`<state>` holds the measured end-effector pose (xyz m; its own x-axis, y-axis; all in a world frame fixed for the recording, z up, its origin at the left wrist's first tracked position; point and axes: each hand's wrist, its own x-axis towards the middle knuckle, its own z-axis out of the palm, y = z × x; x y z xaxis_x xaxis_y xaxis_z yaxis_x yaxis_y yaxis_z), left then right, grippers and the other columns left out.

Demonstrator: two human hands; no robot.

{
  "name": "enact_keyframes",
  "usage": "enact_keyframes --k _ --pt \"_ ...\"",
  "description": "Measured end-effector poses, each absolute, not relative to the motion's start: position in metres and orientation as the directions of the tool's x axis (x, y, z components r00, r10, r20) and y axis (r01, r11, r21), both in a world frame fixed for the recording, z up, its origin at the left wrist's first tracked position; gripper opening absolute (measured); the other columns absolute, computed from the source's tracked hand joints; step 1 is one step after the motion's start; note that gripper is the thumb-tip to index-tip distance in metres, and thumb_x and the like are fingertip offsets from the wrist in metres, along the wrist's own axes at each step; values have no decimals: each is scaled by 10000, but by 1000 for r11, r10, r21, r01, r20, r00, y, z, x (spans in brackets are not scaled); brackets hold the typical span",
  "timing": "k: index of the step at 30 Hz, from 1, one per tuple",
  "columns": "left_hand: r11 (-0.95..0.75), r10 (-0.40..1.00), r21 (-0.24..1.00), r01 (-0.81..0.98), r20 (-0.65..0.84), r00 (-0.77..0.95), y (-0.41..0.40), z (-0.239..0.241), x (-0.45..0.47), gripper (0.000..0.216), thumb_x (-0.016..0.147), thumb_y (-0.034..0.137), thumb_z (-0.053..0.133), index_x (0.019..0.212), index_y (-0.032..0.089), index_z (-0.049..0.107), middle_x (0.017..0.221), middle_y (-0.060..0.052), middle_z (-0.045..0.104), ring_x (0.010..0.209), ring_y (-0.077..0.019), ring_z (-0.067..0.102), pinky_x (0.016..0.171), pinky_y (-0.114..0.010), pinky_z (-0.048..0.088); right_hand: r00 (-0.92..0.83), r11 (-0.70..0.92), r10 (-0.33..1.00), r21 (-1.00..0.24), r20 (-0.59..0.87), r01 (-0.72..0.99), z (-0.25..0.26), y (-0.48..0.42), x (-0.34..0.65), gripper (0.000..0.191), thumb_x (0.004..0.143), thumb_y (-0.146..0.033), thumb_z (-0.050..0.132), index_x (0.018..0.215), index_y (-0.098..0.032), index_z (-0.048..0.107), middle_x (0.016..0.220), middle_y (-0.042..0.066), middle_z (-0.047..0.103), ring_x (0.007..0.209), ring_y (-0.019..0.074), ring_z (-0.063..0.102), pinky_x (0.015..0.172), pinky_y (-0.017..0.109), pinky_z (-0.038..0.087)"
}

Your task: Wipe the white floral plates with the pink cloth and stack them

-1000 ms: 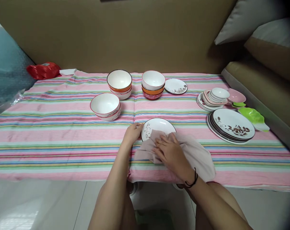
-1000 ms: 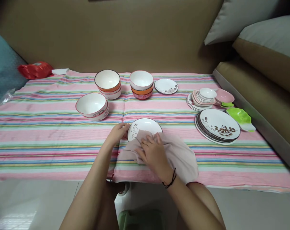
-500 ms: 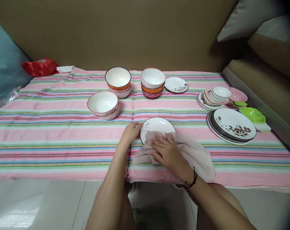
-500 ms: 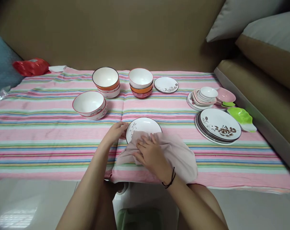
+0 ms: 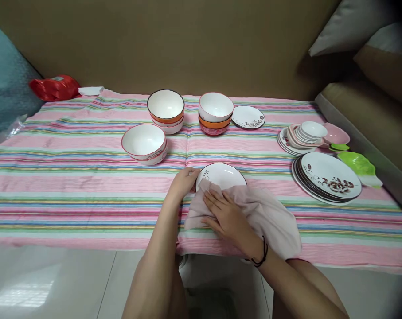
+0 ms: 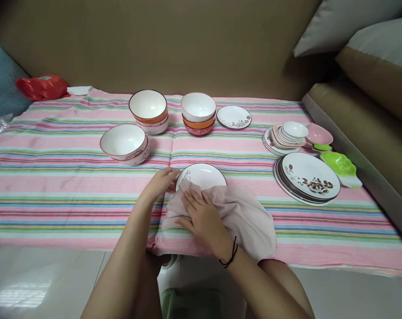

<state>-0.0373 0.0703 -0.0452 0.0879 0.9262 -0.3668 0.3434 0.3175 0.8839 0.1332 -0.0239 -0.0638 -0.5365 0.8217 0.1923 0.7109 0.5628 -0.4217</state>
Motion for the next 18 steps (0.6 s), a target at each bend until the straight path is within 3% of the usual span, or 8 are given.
enact_keyframes --k 4,7,12,18 --pt "420 892 877 232 -446 73 69 -41 -37 188 818 337 486 855 185 590 656 -16 603 532 -151 561 527 -277 468 -496 568 822 -471 280 675 -59 -26 148 417 955 -468 436 1091 -165 689 1105 89 703 1140 254 602 1044 494 420" --pt "457 879 866 203 -475 45 70 -38 -36 186 815 290 471 878 170 599 681 -29 626 548 -158 580 531 -275 460 -546 623 778 -494 311 607 -57 -29 152 438 933 -492 474 1115 -151 679 1117 87 699 1123 234 614 1021 437 461" --pt "487 871 860 150 -491 -16 73 -38 -37 226 830 334 471 890 161 604 777 -54 657 587 -154 581 558 -272 447 -675 667 715 -465 182 582 -60 -23 143 606 927 -536 452 1384 -138 459 1431 86 462 1352 223 398 1150 452 313" --pt "505 863 844 179 -497 -91 74 -41 -40 306 882 391 405 933 162 601 780 -64 649 588 -155 566 564 -272 441 -718 704 687 -354 117 616 -65 1 133 697 925 -538 447 1492 -181 254 1536 44 297 1439 217 205 1189 470 207"
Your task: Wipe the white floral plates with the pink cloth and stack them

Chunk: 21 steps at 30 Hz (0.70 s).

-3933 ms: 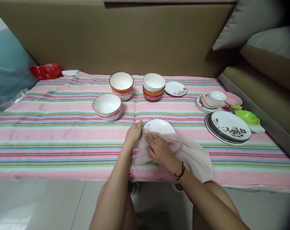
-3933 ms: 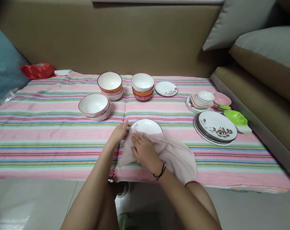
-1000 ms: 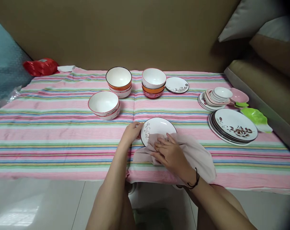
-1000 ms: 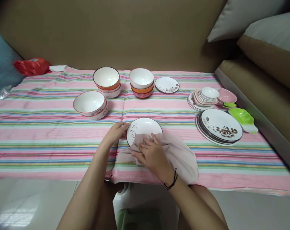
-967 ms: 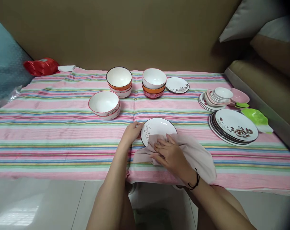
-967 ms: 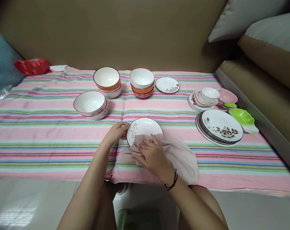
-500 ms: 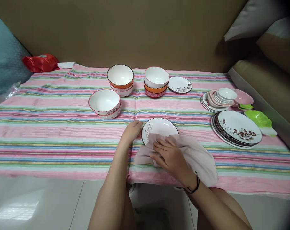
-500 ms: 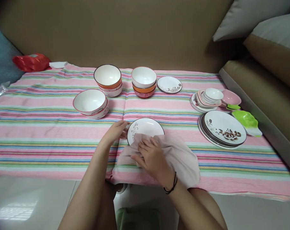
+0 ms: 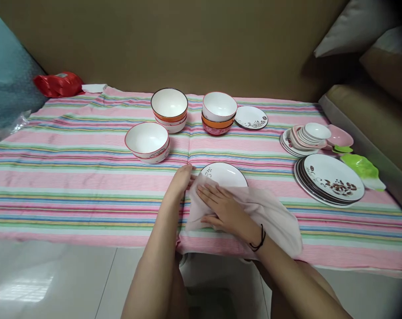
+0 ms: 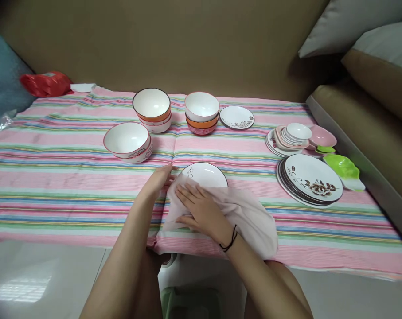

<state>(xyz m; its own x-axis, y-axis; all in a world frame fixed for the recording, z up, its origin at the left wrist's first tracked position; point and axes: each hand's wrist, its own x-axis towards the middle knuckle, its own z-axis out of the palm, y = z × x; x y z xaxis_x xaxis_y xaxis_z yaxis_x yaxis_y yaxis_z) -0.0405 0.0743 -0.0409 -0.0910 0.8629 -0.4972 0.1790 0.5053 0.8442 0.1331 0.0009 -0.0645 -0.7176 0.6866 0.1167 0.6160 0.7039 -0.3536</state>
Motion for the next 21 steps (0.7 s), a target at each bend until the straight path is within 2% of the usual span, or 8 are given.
enact_keyframes --k 5,10,15,18,21 --pt "514 858 845 149 -507 -84 70 -37 -42 384 914 445 361 942 149 605 828 -79 651 623 -162 583 572 -277 447 -646 644 755 -317 114 696 -63 13 122 610 936 -545 408 1475 -280 302 1562 10 233 1452 245 151 1174 512 188" --pt "525 850 846 97 -526 -10 64 -33 -45 385 911 445 372 970 147 609 806 -71 651 619 -153 590 593 -268 458 -536 546 835 -310 126 778 -66 20 114 569 959 -517 361 1470 -271 314 1543 28 290 1447 261 164 1152 543 198" --pt "494 866 863 107 -499 31 64 -40 -48 277 823 387 486 914 153 602 770 -51 641 597 -144 577 591 -266 458 -467 485 874 -310 136 817 -71 24 112 543 971 -482 347 1445 -217 362 1519 68 339 1443 267 173 1143 556 187" --pt "440 888 884 155 -454 68 65 -45 -49 219 761 355 534 821 156 603 710 -32 614 602 -148 562 572 -258 439 -475 494 869 -317 140 810 -70 25 114 549 970 -478 354 1443 -200 362 1515 74 345 1445 262 168 1143 569 177" --pt "354 924 909 219 -376 66 66 -48 -51 182 722 347 561 713 166 580 636 -9 565 587 -144 517 532 -244 398 -562 583 810 -322 167 746 -66 28 114 541 967 -460 382 1440 -198 370 1515 68 346 1444 246 176 1163 555 139"
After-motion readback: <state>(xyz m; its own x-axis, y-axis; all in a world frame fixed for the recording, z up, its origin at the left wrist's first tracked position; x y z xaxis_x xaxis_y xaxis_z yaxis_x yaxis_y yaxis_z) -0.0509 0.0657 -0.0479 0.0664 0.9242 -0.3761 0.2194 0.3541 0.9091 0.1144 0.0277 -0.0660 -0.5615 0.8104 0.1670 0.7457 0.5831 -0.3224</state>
